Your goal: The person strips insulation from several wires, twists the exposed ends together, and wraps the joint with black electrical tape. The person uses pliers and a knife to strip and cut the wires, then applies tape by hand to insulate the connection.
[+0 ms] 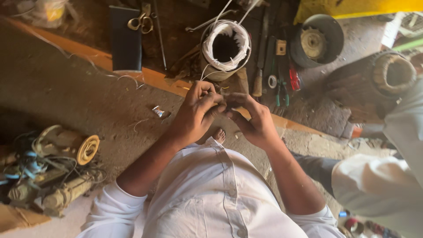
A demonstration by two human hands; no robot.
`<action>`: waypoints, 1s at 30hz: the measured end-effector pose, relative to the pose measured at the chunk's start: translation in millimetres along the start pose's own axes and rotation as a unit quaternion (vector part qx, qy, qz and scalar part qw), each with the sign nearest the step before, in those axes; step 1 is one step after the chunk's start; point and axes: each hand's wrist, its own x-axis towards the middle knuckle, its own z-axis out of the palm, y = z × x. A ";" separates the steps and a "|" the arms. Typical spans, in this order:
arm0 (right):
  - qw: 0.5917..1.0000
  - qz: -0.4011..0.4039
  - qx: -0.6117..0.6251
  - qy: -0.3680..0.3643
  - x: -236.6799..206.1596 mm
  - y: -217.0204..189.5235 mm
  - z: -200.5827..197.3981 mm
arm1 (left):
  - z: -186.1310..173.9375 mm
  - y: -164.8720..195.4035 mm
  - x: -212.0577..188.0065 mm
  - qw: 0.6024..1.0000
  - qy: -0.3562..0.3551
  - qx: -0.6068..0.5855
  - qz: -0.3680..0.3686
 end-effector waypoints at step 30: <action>0.972 0.130 0.197 0.007 6.9 42.5 46.6 | -36.5 -59.0 31.0 0.956 -0.049 -0.092 -0.275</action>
